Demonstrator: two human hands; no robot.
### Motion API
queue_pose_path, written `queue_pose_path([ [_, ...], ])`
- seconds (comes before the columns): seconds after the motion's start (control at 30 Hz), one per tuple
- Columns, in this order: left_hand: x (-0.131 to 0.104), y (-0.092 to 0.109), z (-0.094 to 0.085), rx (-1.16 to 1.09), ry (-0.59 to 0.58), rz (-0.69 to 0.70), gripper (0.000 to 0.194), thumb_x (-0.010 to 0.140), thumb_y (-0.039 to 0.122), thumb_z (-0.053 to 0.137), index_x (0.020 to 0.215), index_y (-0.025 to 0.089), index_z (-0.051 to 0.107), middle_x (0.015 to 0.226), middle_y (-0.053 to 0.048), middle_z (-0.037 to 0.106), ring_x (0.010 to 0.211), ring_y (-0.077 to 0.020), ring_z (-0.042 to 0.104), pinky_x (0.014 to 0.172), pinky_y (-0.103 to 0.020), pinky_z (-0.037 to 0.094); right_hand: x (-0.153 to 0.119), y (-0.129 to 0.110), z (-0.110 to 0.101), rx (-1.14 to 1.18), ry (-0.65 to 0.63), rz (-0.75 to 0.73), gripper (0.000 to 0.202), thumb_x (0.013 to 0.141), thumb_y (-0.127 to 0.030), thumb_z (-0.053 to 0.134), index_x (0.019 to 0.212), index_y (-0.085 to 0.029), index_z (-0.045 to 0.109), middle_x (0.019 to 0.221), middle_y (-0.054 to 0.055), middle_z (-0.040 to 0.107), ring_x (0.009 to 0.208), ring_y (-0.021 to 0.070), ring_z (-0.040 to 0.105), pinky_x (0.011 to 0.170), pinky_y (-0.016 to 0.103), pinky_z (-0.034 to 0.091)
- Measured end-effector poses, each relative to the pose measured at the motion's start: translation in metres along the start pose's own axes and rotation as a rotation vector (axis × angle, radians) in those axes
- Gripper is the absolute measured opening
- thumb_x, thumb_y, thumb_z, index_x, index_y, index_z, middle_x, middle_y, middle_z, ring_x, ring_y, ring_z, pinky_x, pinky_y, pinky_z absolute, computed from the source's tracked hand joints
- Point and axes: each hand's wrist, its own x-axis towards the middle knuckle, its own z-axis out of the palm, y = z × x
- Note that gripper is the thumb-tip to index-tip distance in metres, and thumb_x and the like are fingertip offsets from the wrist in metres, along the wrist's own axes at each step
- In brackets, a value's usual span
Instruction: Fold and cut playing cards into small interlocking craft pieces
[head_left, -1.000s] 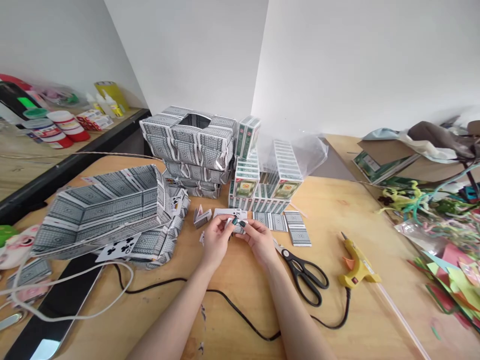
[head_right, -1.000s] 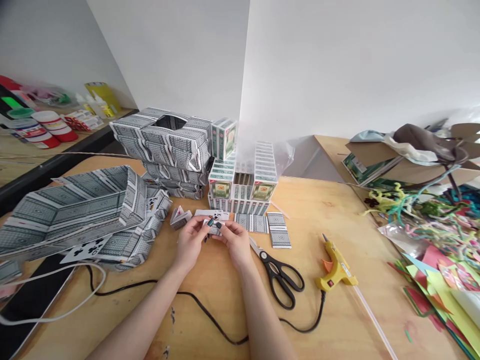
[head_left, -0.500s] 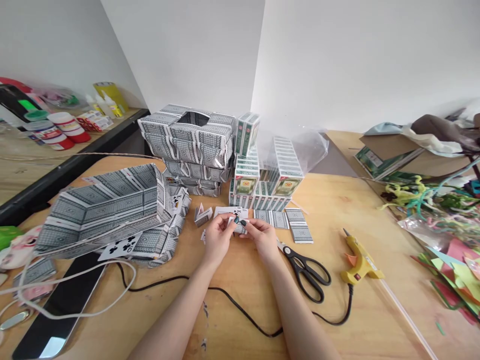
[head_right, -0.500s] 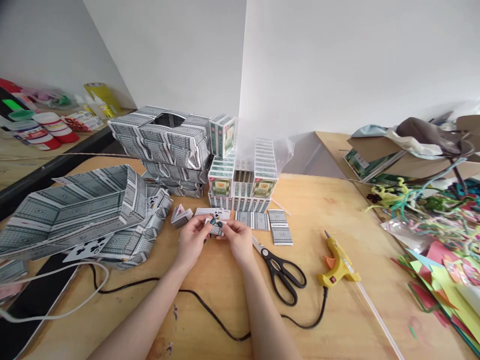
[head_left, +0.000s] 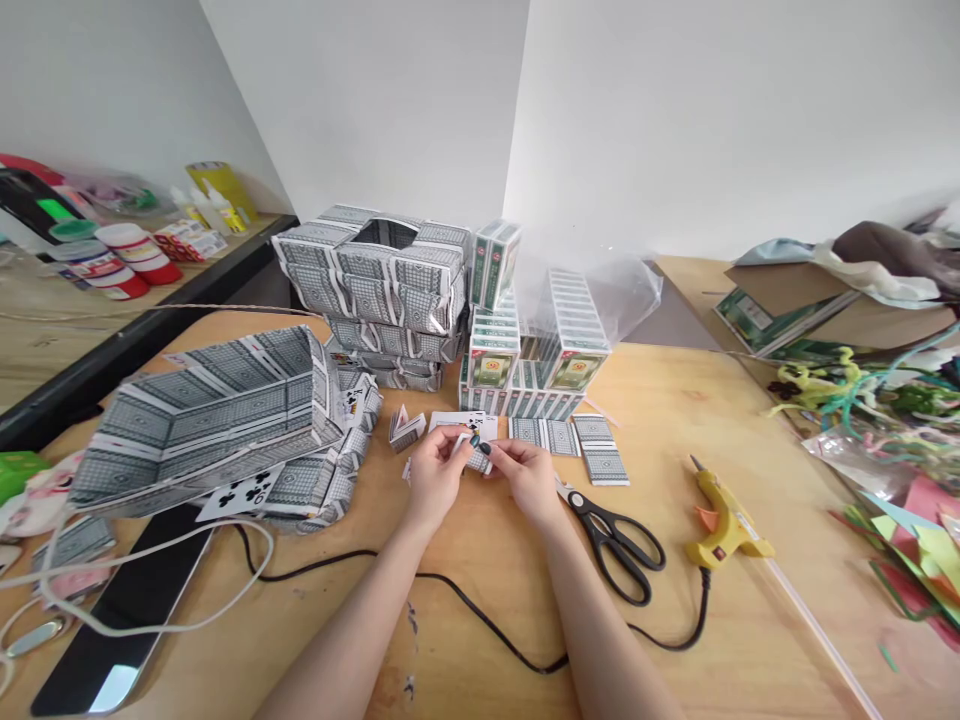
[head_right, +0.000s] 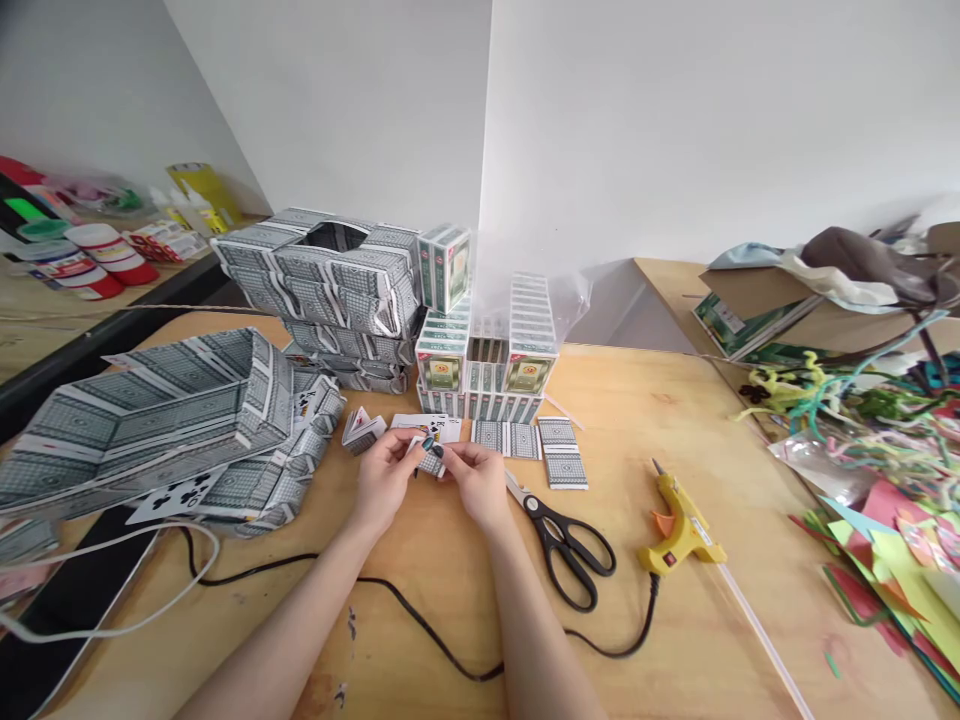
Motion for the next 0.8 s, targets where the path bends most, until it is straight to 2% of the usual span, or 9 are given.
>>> queue_pose_path([
  [0.23,0.000,0.009,-0.003,0.095,-0.074,-0.008,0.019,0.067,0.024,0.061,0.085,0.017,0.064,0.091,-0.006,0.064,0.086,-0.0174,0.057,0.076,-0.027,0.044,-0.005,-0.008,-0.002,-0.036,-0.227,0.032,0.022,0.068,-0.036,0.063,0.062,-0.015,0.067,0.046,0.001,0.060,0.042,0.0120,0.052,0.045,0.023,0.040],
  [0.3,0.000,0.014,-0.001,0.024,-0.078,-0.049,0.027,0.067,0.026,0.062,0.092,0.017,0.063,0.092,-0.005,0.063,0.081,-0.0156,0.057,0.069,-0.024,0.045,-0.006,-0.010,-0.002,-0.015,-0.216,0.023,0.023,0.069,-0.036,0.062,0.060,-0.015,0.067,0.045,0.001,0.059,0.041,0.0113,0.051,0.044,0.023,0.039],
  [0.4,-0.002,0.017,0.001,-0.115,-0.123,-0.187,0.037,0.068,0.035,0.062,0.100,0.017,0.059,0.079,-0.003,0.061,0.057,-0.0088,0.051,0.046,-0.018,0.037,-0.004,-0.010,-0.004,0.052,-0.145,0.025,0.022,0.068,-0.037,0.063,0.064,-0.015,0.068,0.050,0.002,0.062,0.045,0.0128,0.053,0.048,0.025,0.042],
  [0.47,-0.003,0.016,0.001,-0.147,-0.179,-0.263,0.035,0.068,0.039,0.061,0.092,0.014,0.062,0.063,0.000,0.055,0.045,-0.0050,0.040,0.038,-0.016,0.027,-0.003,-0.010,-0.006,0.092,-0.098,0.027,0.022,0.066,-0.037,0.065,0.067,-0.015,0.069,0.052,0.003,0.063,0.048,0.0139,0.055,0.050,0.026,0.043],
  [0.53,-0.003,0.015,0.000,-0.126,-0.207,-0.279,0.030,0.066,0.041,0.062,0.078,0.013,0.063,0.053,0.003,0.046,0.041,-0.0038,0.034,0.036,-0.016,0.024,-0.002,-0.009,-0.007,0.110,-0.079,0.028,0.021,0.065,-0.036,0.067,0.067,-0.015,0.069,0.053,0.003,0.064,0.049,0.0145,0.056,0.050,0.026,0.043],
  [0.63,-0.002,0.013,-0.004,-0.047,-0.224,-0.238,0.028,0.066,0.041,0.061,0.066,0.013,0.060,0.049,0.004,0.041,0.041,-0.0044,0.034,0.036,-0.017,0.026,-0.002,-0.008,-0.008,0.077,-0.090,0.028,0.021,0.066,-0.036,0.066,0.068,-0.015,0.069,0.053,0.003,0.064,0.049,0.0143,0.056,0.050,0.026,0.042],
  [0.8,0.004,0.010,-0.012,0.117,-0.262,-0.166,0.030,0.070,0.043,0.056,0.061,0.014,0.058,0.046,0.005,0.040,0.041,-0.0060,0.037,0.038,-0.018,0.028,0.000,-0.006,-0.011,-0.026,-0.138,0.032,0.024,0.067,-0.039,0.064,0.065,-0.015,0.067,0.052,0.002,0.062,0.044,0.0120,0.053,0.047,0.025,0.041],
])
